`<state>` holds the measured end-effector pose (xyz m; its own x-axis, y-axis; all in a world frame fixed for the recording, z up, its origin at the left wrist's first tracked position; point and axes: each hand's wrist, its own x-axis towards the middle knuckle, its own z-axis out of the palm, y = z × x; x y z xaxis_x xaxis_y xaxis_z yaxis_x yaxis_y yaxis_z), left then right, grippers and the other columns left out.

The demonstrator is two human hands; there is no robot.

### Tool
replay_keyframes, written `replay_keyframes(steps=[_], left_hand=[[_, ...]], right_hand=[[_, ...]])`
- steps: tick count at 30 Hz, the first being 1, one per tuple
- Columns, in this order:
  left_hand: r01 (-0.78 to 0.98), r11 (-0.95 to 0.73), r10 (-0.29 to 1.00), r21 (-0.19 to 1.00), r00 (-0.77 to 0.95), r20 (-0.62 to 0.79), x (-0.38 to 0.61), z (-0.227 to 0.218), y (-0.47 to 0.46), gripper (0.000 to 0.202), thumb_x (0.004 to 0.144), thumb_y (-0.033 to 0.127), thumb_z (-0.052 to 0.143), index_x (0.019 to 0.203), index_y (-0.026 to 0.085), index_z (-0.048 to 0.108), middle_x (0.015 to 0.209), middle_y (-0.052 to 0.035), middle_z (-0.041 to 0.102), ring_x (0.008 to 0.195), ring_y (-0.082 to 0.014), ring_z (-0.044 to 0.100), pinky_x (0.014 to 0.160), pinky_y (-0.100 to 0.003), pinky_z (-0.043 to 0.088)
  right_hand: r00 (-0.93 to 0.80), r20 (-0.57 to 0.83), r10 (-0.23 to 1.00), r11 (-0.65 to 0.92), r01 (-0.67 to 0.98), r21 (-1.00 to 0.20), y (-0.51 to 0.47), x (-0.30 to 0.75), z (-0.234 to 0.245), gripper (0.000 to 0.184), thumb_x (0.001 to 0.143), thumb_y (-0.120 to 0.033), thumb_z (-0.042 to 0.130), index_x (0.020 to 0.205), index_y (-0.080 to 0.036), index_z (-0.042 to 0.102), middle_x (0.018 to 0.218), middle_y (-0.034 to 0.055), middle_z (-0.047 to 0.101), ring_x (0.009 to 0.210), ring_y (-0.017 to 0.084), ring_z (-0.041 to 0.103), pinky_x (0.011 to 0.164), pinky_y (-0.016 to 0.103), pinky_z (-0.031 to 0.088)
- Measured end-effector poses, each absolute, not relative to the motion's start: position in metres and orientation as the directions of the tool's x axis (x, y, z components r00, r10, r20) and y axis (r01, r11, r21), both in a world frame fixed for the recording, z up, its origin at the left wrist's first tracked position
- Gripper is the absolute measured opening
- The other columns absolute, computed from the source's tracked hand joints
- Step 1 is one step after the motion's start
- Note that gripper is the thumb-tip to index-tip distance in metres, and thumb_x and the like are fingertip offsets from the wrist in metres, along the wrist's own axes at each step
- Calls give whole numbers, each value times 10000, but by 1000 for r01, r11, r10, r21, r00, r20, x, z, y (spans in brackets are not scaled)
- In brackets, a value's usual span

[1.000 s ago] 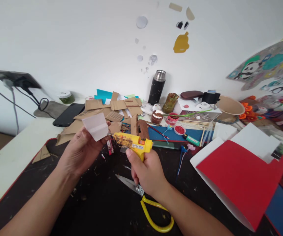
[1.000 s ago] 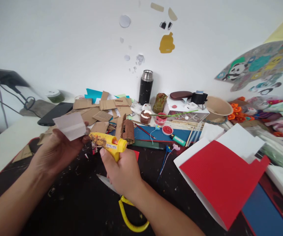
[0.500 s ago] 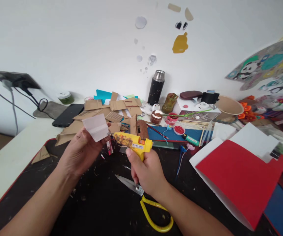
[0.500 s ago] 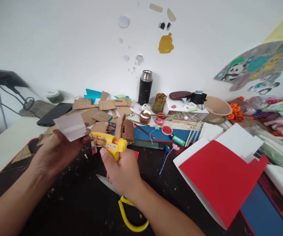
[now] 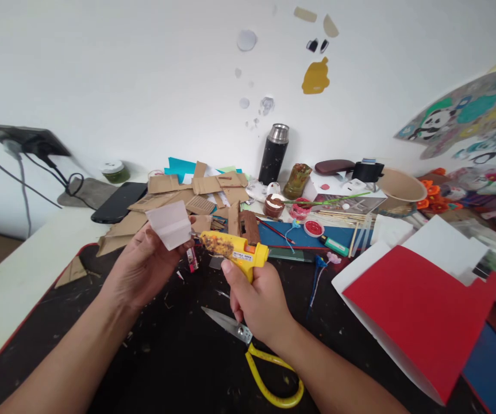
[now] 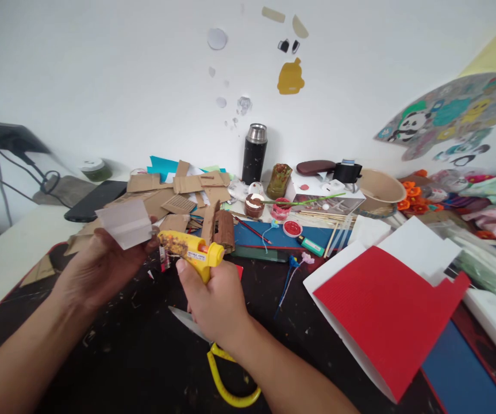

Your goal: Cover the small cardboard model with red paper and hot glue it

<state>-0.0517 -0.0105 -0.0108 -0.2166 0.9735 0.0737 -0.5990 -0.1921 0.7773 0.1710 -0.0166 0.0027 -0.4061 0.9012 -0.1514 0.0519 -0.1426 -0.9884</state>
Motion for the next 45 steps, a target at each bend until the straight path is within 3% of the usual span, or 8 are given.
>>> replay_keyframes(steps=[24,34,45], left_hand=[[-602,-157,981,783,-187,53,-51,-8,-12,771,704,473,1120,1355,173,836,1235,-160,908,1055,-283,865,851,-307,722],[-567,-162,979,808,-196,58,-49,-7,-12,657,704,509,1117,1222,186,875,1215,-127,919,1035,-250,872,875,-298,738],[-605,-153,982,781,-181,52,-48,-8,-12,652,695,468,1125,1234,198,875,1164,-109,925,1023,-266,870,876,-312,725]], right_hand=[[-399,-140,906,-145,18,-989,-17,171,2,777,941,-892,684,524,-263,498,394,-34,456,355,87,424,409,216,374],[-390,-160,907,-159,35,-987,-16,171,3,791,903,-949,657,539,-266,489,389,-33,452,353,86,414,403,222,350],[-387,-159,908,-156,40,-987,-16,172,2,789,917,-944,656,546,-266,497,398,-33,452,361,102,447,407,226,385]])
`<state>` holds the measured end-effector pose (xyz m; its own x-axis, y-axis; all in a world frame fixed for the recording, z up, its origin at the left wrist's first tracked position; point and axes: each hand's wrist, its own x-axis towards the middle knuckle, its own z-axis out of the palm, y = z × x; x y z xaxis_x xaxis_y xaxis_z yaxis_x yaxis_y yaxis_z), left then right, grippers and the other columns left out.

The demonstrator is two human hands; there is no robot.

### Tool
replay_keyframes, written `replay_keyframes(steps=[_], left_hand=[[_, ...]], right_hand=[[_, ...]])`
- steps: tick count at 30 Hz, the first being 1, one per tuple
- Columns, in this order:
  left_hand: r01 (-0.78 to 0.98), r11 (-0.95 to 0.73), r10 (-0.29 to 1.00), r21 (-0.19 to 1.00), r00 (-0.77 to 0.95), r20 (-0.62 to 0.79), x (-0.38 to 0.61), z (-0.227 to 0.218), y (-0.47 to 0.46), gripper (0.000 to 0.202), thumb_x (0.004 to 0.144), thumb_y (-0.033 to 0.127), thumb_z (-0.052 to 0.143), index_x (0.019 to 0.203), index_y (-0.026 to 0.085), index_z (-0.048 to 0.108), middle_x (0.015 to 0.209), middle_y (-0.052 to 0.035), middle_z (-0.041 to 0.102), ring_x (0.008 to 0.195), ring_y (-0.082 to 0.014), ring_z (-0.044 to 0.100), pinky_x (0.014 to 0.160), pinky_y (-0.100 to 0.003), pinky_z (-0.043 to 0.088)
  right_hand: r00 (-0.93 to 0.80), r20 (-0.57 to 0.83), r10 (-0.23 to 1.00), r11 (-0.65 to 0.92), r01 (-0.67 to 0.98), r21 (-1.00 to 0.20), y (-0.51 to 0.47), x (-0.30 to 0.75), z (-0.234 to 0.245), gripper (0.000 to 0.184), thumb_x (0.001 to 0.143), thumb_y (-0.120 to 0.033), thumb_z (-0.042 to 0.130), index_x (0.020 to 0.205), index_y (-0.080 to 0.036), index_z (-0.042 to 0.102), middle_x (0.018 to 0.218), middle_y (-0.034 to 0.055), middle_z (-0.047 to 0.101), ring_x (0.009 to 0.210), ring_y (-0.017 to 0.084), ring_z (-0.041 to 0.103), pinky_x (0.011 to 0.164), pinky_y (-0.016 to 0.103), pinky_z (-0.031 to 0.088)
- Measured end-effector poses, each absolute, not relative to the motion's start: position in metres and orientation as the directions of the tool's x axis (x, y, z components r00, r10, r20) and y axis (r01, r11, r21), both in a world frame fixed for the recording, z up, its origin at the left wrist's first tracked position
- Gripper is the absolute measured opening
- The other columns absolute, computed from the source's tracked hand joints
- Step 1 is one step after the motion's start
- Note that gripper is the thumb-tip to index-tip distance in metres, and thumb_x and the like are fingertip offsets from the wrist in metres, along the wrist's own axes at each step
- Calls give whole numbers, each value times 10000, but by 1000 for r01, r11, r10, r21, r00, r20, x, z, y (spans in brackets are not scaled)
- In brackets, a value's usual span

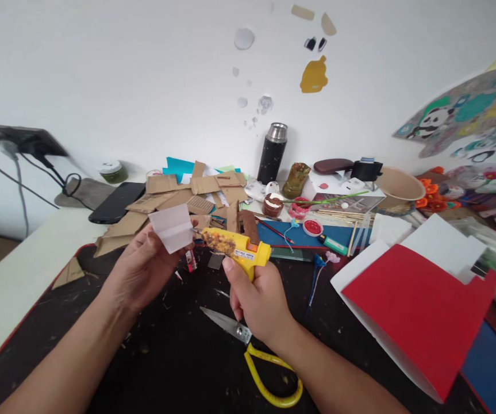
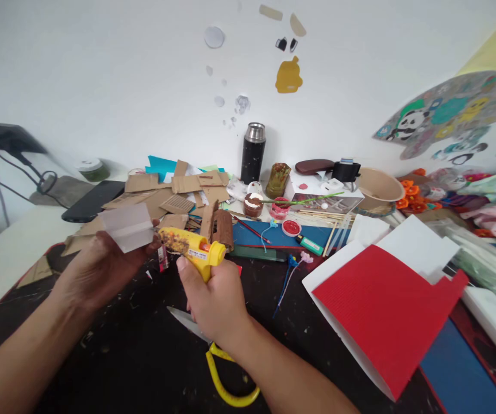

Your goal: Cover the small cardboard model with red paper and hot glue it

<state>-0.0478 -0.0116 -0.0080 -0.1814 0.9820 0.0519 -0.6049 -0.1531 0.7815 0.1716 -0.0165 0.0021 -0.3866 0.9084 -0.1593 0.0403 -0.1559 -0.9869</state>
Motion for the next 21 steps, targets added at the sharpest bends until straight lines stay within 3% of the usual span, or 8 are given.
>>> replay_keyframes(steps=[15,21], left_hand=[[-545,-160,978,823,-198,59,-50,-11,-12,715,695,493,1122,1265,140,873,1253,-197,902,1070,-299,875,886,-313,715],[-503,-183,975,845,-200,92,-48,-10,-12,648,720,536,1103,1214,174,892,1270,-162,907,1146,-292,870,909,-296,715]], right_hand=[[-378,-151,914,-161,6,-987,-17,172,2,770,919,-917,671,546,-265,502,394,-37,457,358,85,421,407,215,365],[-363,-148,920,-158,4,-988,-16,171,1,775,924,-911,682,537,-263,507,392,-37,455,355,85,428,403,212,362]])
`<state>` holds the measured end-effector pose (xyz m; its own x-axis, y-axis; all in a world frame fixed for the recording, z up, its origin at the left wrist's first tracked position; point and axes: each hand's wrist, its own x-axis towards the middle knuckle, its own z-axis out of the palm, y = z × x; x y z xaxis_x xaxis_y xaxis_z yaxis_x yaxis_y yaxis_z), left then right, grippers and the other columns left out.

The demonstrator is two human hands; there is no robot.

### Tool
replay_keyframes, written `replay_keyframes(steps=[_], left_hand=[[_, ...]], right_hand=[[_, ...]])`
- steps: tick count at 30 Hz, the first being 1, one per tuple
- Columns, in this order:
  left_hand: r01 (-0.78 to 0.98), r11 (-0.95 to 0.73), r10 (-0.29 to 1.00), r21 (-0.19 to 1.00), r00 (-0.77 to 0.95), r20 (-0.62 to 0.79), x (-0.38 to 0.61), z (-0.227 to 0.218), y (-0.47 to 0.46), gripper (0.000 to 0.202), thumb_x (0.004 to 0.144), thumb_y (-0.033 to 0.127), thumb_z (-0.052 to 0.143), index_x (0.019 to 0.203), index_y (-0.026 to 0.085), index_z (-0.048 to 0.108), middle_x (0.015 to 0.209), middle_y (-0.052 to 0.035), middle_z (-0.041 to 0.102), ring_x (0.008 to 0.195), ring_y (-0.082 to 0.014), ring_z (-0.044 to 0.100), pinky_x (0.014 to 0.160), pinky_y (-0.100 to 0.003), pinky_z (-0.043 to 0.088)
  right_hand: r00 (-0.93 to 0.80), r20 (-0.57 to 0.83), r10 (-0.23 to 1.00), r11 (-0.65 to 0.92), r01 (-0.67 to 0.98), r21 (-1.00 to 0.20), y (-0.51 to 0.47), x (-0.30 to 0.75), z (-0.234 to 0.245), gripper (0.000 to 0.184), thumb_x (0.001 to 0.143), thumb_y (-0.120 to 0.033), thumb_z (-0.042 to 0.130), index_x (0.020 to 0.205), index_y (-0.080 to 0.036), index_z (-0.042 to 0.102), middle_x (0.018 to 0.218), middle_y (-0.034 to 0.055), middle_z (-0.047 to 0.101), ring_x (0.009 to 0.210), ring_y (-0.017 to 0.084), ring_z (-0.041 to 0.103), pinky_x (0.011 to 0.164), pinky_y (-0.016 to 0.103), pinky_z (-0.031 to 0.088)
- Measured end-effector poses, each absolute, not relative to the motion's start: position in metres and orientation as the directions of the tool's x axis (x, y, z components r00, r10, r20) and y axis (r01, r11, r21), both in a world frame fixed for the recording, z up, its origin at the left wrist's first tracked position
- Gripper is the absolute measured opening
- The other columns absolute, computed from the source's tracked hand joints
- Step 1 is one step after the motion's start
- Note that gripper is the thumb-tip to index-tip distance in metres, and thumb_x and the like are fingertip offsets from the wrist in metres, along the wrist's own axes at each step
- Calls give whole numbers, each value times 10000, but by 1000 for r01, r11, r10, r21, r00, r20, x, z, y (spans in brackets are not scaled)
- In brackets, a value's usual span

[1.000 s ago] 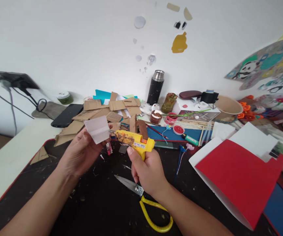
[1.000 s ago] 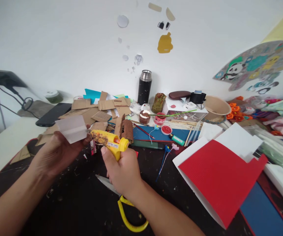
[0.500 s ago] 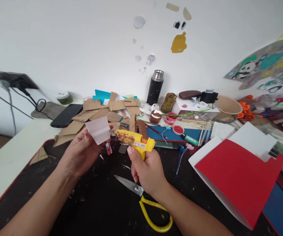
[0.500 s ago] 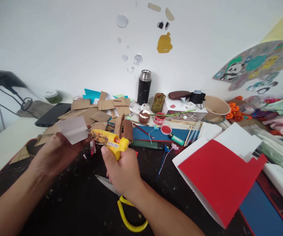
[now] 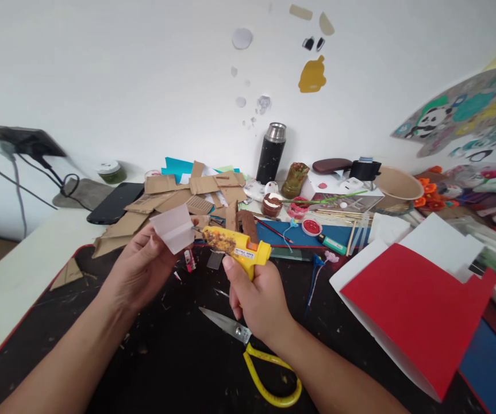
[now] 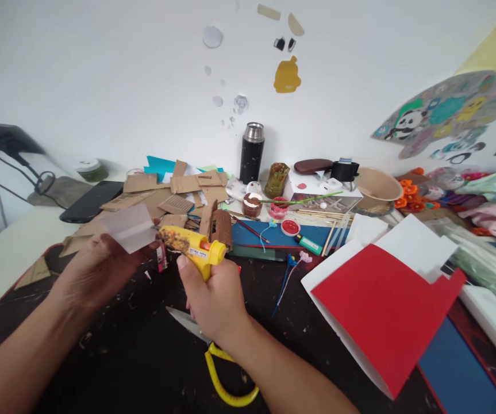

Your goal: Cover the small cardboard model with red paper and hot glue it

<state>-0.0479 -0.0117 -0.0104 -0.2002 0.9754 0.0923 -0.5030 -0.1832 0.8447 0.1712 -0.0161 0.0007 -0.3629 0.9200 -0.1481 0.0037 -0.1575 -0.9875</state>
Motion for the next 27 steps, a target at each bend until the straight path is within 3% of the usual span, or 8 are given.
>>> replay_keyframes(steps=[8,15,21,27], left_hand=[[-461,-204,968,864,-224,110,-46,-11,-12,627,711,543,1110,1196,200,911,1232,-118,923,1107,-245,876,927,-258,696],[-462,-197,969,865,-228,99,-44,-9,-11,593,709,499,1118,1176,188,925,1219,-132,923,1086,-239,873,954,-246,674],[-448,-192,970,873,-220,100,-42,-7,-10,583,713,513,1111,1167,197,929,1169,-96,932,1026,-221,875,897,-228,687],[-439,-198,971,877,-213,113,-42,-6,-11,550,714,522,1109,1140,218,937,1163,-77,935,1038,-209,879,941,-214,684]], right_hand=[[-357,-127,925,-139,-9,-990,-15,172,0,785,938,-905,680,522,-262,510,382,-35,454,353,85,427,406,208,373],[-349,-147,926,-169,-31,-985,-14,170,-4,705,938,-865,704,612,-266,528,412,-54,480,353,87,431,389,208,346],[-334,-160,929,-186,-48,-981,-14,169,-7,652,933,-843,722,696,-257,564,433,-71,496,358,87,449,394,200,348],[-348,-159,924,-185,-40,-982,-14,169,-6,650,937,-839,728,695,-259,561,430,-72,496,358,88,443,395,201,352]])
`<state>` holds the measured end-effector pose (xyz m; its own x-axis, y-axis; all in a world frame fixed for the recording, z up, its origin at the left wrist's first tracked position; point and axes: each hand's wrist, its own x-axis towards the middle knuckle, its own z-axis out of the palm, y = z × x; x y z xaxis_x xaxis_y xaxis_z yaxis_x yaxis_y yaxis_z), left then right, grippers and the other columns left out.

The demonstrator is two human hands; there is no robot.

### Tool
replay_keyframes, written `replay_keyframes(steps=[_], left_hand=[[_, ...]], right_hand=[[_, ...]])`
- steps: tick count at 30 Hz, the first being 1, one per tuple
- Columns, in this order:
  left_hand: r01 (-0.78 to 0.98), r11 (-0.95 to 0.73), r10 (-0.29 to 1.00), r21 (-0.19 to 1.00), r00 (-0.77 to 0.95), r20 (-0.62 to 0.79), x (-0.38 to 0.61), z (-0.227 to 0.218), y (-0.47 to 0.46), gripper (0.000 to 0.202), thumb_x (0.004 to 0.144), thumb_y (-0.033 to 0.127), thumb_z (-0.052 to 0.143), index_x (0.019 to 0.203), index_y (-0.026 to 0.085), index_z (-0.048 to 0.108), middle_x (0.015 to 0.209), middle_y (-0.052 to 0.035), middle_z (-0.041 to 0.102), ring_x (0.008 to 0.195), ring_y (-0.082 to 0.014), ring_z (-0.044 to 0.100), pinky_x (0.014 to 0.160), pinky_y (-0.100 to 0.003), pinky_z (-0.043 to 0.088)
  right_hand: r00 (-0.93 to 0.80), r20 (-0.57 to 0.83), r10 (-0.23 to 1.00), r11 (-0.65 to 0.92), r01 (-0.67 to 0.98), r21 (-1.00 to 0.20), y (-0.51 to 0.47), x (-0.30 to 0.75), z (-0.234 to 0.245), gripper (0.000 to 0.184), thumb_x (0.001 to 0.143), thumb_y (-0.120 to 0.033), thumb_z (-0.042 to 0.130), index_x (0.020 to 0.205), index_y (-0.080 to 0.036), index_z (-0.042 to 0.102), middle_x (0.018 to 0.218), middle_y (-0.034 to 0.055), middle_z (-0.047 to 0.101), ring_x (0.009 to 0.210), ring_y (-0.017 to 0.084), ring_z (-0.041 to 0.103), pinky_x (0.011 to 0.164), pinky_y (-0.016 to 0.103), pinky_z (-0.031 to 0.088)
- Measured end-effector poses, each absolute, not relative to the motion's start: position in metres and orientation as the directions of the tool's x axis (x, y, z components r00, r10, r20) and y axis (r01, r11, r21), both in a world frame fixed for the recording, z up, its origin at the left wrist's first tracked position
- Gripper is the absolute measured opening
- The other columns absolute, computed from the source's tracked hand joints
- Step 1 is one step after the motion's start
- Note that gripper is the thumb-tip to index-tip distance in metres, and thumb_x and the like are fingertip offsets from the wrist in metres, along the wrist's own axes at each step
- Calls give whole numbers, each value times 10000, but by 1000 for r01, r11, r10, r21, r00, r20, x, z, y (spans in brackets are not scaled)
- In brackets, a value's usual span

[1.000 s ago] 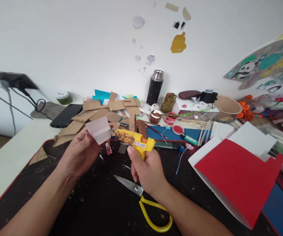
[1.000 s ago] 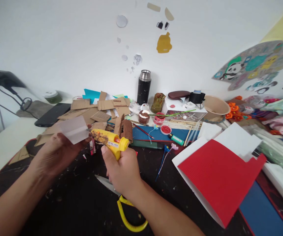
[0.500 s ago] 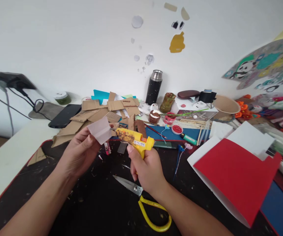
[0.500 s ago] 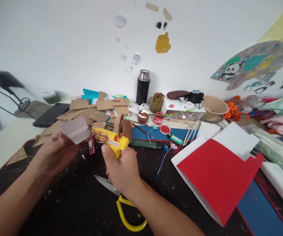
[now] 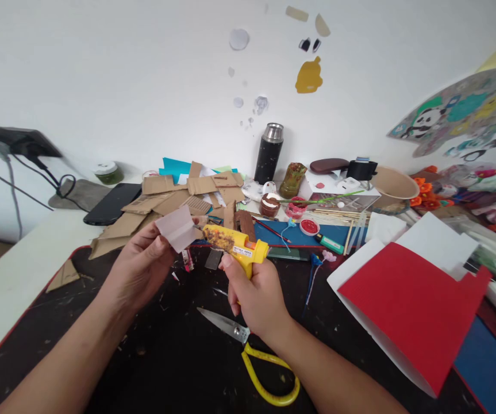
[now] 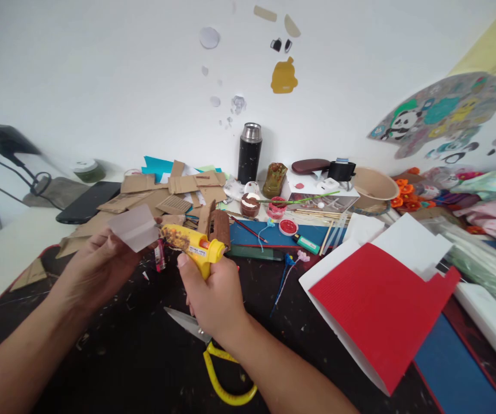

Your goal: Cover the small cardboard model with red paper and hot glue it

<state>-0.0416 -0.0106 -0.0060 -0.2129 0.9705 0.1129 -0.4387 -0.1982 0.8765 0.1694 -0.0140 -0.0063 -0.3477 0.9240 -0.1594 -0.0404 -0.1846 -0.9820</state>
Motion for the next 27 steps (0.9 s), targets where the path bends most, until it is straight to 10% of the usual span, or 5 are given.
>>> replay_keyframes(steps=[27], left_hand=[[-437,-193,970,878,-219,105,-39,-5,-11,474,716,500,1109,1064,226,941,1162,-104,934,1036,-226,882,969,-237,675]], right_hand=[[-345,-122,931,-129,2,-992,-15,171,-1,745,974,-861,658,551,-268,502,391,-39,463,359,88,417,410,221,356]])
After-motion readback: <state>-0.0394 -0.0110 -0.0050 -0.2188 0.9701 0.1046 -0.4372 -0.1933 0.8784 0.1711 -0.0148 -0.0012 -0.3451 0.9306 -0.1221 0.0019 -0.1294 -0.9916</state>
